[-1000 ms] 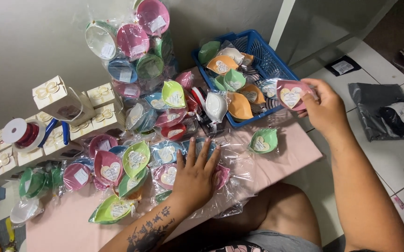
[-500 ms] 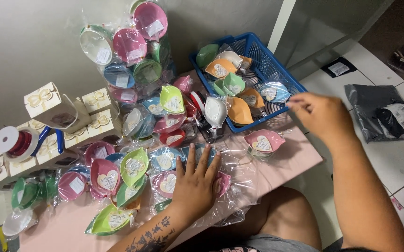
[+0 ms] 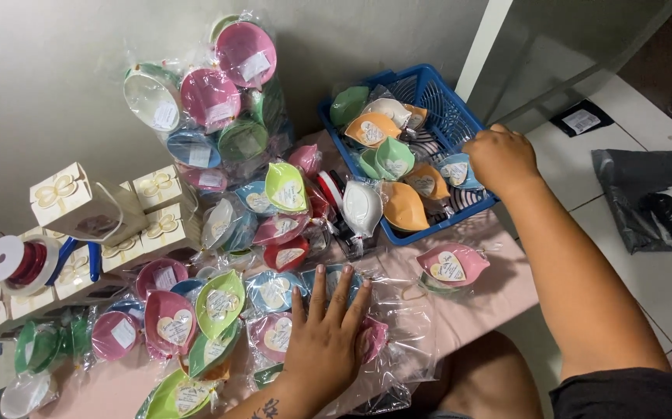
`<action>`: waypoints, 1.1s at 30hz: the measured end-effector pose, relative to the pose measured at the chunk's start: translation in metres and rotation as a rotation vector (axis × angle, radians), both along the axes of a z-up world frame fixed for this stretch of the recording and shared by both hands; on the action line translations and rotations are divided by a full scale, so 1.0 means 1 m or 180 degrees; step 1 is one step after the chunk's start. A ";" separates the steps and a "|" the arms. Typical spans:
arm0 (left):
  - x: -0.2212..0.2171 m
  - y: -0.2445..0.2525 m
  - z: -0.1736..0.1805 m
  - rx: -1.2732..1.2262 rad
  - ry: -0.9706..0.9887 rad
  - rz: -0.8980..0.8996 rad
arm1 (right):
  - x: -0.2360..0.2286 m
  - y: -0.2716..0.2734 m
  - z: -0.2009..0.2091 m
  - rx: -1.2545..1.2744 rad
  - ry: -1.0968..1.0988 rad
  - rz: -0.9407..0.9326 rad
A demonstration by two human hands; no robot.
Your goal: Packing small, colorful, leaf-shaped plastic containers into clear plastic bags.
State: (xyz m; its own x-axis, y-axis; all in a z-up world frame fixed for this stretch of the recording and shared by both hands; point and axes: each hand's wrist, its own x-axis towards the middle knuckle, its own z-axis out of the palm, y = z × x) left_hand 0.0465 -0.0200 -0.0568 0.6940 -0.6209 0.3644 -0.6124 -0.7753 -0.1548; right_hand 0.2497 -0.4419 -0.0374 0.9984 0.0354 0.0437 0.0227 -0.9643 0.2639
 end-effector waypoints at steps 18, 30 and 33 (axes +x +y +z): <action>0.000 -0.001 0.000 0.0064 0.0077 0.0009 | 0.008 0.008 -0.011 -0.0172 0.0222 -0.0106; 0.000 -0.001 -0.003 0.0204 -0.0263 0.0122 | -0.048 0.027 0.047 0.2010 -0.1550 0.0403; 0.001 0.000 -0.007 0.0104 -0.0203 0.0046 | -0.090 0.048 0.071 0.2662 -0.1413 0.0197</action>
State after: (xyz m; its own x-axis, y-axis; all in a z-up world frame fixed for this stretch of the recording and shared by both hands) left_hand 0.0470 -0.0202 -0.0643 0.6790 -0.6233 0.3879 -0.5892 -0.7779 -0.2185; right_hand 0.1593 -0.3935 0.0332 0.8819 -0.1268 0.4541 0.1437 -0.8450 -0.5151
